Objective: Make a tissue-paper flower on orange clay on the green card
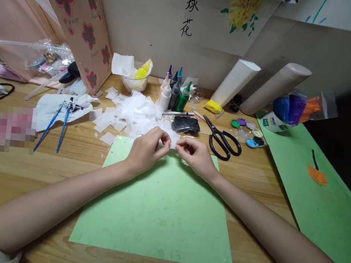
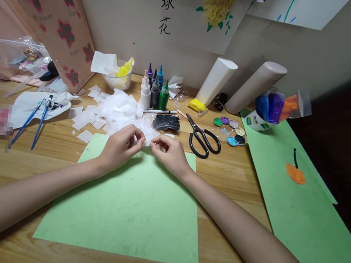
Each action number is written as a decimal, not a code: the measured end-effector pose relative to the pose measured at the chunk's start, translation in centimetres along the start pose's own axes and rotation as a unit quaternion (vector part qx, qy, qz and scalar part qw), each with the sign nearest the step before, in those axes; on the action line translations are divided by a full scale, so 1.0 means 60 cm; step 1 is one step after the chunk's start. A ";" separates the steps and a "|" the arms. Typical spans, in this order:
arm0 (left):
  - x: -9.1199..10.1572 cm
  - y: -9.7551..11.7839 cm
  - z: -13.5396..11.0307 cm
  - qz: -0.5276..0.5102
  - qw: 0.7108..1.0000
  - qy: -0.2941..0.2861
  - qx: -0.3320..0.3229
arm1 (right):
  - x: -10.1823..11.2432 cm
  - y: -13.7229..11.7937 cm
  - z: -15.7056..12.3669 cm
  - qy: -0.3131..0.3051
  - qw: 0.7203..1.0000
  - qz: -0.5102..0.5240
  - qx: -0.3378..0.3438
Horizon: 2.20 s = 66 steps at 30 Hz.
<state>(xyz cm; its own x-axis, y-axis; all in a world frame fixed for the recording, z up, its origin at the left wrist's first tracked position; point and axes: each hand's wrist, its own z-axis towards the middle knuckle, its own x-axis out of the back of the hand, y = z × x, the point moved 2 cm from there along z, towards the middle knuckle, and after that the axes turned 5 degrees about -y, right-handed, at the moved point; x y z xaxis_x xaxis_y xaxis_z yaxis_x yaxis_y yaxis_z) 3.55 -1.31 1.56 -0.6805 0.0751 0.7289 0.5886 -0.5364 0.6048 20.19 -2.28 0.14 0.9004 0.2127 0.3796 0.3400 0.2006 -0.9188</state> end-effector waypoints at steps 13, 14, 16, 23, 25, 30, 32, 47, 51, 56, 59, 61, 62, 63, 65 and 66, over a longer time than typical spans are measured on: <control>0.001 0.000 0.005 0.010 0.999 0.008 -0.038 | 0.000 0.001 -0.001 0.002 1.000 0.012 -0.002; 0.002 -0.001 0.006 0.001 1.000 0.017 -0.026 | 0.000 0.001 -0.001 0.004 1.000 0.013 -0.004; 0.004 -0.004 0.008 -0.015 0.999 0.040 0.006 | 0.000 0.001 -0.001 0.005 1.000 0.013 -0.006; 0.008 -0.041 0.014 -0.049 0.975 0.138 0.165 | 0.000 0.004 -0.001 0.011 1.000 0.016 -0.003; 0.009 -0.044 0.014 -0.051 0.970 0.159 0.176 | 0.000 0.006 -0.001 0.013 1.000 0.020 -0.003; 0.012 -0.014 0.009 -0.002 0.993 0.117 0.033 | 0.001 0.007 0.000 0.012 1.000 0.024 -0.004; 0.009 -0.002 0.008 0.000 0.999 0.042 -0.018 | 0.001 0.005 0.000 0.003 1.000 0.026 0.002; 0.005 0.001 0.006 -0.007 0.998 0.037 -0.060 | 0.000 -0.001 0.000 -0.030 0.999 0.025 0.015; 0.005 -0.001 0.006 -0.006 0.997 0.043 -0.062 | -0.002 0.003 -0.002 -0.028 0.999 0.032 0.005; 0.005 -0.001 0.007 -0.010 0.997 0.044 -0.056 | -0.004 0.010 -0.003 -0.028 0.999 0.029 0.013; 0.006 0.001 0.007 -0.006 0.997 0.046 -0.054 | -0.004 0.011 -0.003 -0.028 0.999 0.023 0.014; 0.006 0.001 0.006 -0.005 0.998 0.046 -0.053 | -0.004 0.009 -0.002 -0.027 0.999 0.023 0.015; 0.006 0.001 0.006 -0.006 0.998 0.046 -0.051 | -0.004 0.008 -0.002 -0.027 0.999 0.023 0.016; 0.006 0.001 0.005 -0.006 0.998 0.045 -0.051 | -0.004 0.006 -0.002 -0.027 0.999 0.024 0.016; 0.006 0.001 0.005 -0.007 0.998 0.040 -0.050 | -0.003 0.002 -0.002 -0.028 0.999 0.026 0.015; 0.006 0.001 0.005 -0.009 0.998 0.035 -0.054 | -0.002 0.000 -0.002 -0.029 0.999 0.028 0.014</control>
<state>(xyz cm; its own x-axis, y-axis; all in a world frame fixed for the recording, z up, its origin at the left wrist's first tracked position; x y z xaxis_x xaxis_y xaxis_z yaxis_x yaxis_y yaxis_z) 3.48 -1.07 1.96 -0.7213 0.0279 0.6920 0.5290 -0.6228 0.5765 20.10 -2.43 0.07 0.8998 0.2799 0.3347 0.2814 0.2142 -0.9354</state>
